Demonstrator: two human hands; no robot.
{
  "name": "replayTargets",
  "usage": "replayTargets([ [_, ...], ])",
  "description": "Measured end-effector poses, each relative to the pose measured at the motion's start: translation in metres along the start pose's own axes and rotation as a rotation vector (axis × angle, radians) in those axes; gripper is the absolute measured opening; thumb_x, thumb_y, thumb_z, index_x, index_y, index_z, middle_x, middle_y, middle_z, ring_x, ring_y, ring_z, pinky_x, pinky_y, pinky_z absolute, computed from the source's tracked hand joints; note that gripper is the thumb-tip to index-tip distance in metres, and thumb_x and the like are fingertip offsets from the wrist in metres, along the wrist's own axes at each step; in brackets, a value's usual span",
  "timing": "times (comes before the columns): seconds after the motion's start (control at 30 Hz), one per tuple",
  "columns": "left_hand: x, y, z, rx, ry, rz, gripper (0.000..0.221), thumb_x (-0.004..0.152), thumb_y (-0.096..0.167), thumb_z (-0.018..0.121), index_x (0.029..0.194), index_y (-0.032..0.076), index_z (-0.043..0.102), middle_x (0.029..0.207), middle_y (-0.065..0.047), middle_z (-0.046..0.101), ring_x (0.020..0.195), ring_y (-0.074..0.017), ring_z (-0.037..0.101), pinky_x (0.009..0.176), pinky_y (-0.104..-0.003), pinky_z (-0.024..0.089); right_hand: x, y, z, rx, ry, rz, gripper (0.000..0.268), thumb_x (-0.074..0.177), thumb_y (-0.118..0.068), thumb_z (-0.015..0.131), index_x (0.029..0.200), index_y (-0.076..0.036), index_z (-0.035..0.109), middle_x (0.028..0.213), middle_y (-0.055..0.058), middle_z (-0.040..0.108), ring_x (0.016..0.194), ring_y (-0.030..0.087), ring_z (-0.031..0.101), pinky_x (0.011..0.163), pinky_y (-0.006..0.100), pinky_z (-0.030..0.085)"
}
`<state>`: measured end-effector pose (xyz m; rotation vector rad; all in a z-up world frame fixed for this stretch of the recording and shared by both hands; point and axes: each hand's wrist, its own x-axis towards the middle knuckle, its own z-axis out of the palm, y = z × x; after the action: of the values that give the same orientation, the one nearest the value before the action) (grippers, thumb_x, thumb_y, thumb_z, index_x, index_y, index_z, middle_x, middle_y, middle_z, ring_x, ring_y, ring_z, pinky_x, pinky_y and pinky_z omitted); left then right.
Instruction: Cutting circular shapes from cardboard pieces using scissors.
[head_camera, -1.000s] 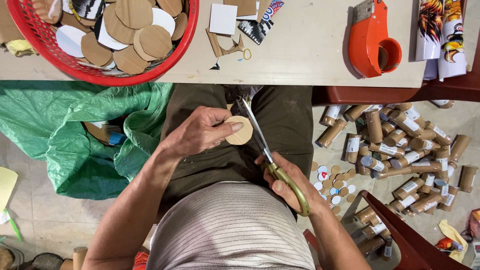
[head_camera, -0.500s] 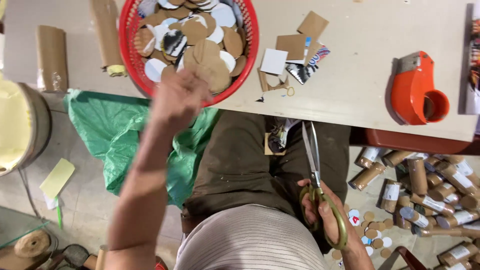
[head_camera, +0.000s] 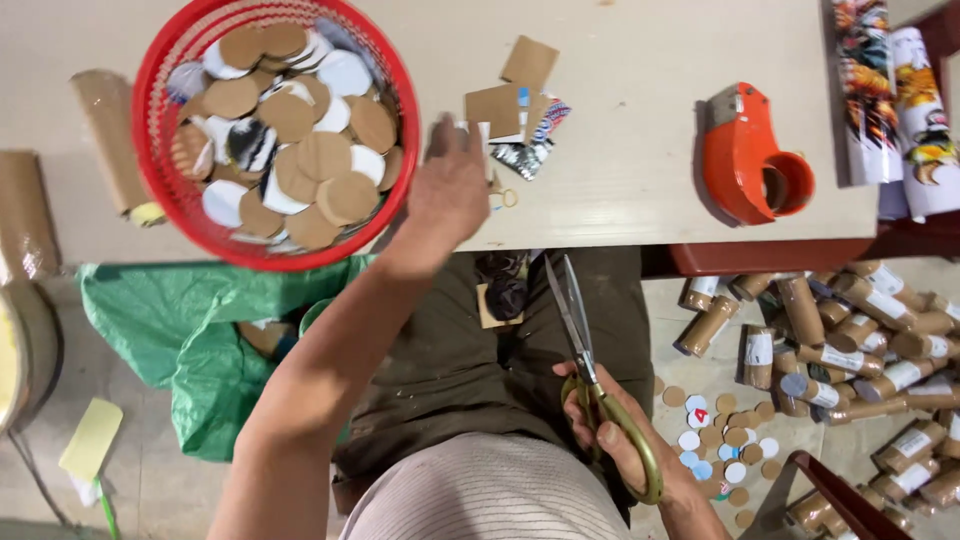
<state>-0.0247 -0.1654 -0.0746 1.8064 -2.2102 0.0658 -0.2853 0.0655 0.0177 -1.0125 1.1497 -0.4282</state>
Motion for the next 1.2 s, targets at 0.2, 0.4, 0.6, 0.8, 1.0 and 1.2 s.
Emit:
replayTargets([
  [0.2, 0.023, 0.003, -0.017, -0.083, -0.407, -0.175, 0.047, 0.085, 0.019, 0.073, 0.117, -0.008, 0.052, 0.114, -0.029, 0.057, 0.09, -0.0442, 0.07, 0.08, -0.051, 0.059, -0.003, 0.011, -0.009, 0.117, 0.011, -0.042, 0.109, 0.076, -0.09, 0.049, 0.141, -0.003, 0.049, 0.077, 0.002, 0.045, 0.063, 0.014, 0.048, 0.055, 0.032, 0.044],
  [0.4, 0.012, 0.011, -0.045, -0.17, 0.011, 0.041, 0.041, 0.076, 0.01, 0.07, 0.112, -0.007, 0.058, 0.118, -0.027, 0.065, 0.064, -0.0423, 0.068, 0.054, -0.052, 0.055, 0.008, 0.012, -0.002, 0.195, 0.044, -0.095, 0.108, 0.078, -0.086, 0.052, 0.146, -0.003, 0.047, 0.08, 0.002, 0.045, 0.066, 0.013, 0.049, 0.057, 0.031, 0.045],
  [0.6, -0.057, 0.042, -0.113, -1.328, -0.053, -0.532, 0.014, 0.107, 0.012, 0.052, 0.107, -0.002, 0.054, 0.086, -0.017, 0.068, 0.07, -0.0253, 0.076, 0.052, -0.036, 0.058, 0.004, -0.012, -0.001, -0.047, 0.076, -0.206, 0.107, 0.076, -0.09, 0.05, 0.142, -0.006, 0.047, 0.081, -0.001, 0.048, 0.068, 0.011, 0.051, 0.059, 0.031, 0.045],
  [0.8, -0.13, 0.077, -0.136, -1.899, 0.051, -0.629, 0.021, 0.099, 0.012, 0.058, 0.114, 0.002, 0.048, 0.101, -0.015, 0.074, 0.08, -0.0248, 0.077, 0.067, -0.033, 0.064, 0.014, -0.019, 0.028, -0.211, 0.057, -0.231, 0.11, 0.072, -0.093, 0.05, 0.141, -0.007, 0.048, 0.079, 0.0, 0.049, 0.068, 0.013, 0.054, 0.061, 0.033, 0.047],
  [1.0, -0.158, 0.083, -0.122, -1.856, -0.016, -0.677, 0.028, 0.097, 0.012, 0.064, 0.119, -0.001, 0.053, 0.098, -0.017, 0.075, 0.084, -0.0262, 0.077, 0.071, -0.035, 0.063, 0.014, -0.014, 0.043, -0.257, 0.091, -0.272, 0.116, 0.07, -0.097, 0.047, 0.14, -0.004, 0.048, 0.077, 0.001, 0.05, 0.068, 0.013, 0.056, 0.06, 0.032, 0.049],
  [1.2, -0.166, 0.091, -0.131, -1.97, -0.016, -0.7, 0.024, 0.099, 0.014, 0.065, 0.115, -0.001, 0.056, 0.1, -0.017, 0.073, 0.087, -0.0259, 0.077, 0.077, -0.036, 0.064, 0.011, -0.013, 0.047, -0.225, 0.096, -0.31, 0.114, 0.071, -0.094, 0.052, 0.134, 0.0, 0.046, 0.081, 0.003, 0.051, 0.069, 0.015, 0.059, 0.057, 0.034, 0.053],
])
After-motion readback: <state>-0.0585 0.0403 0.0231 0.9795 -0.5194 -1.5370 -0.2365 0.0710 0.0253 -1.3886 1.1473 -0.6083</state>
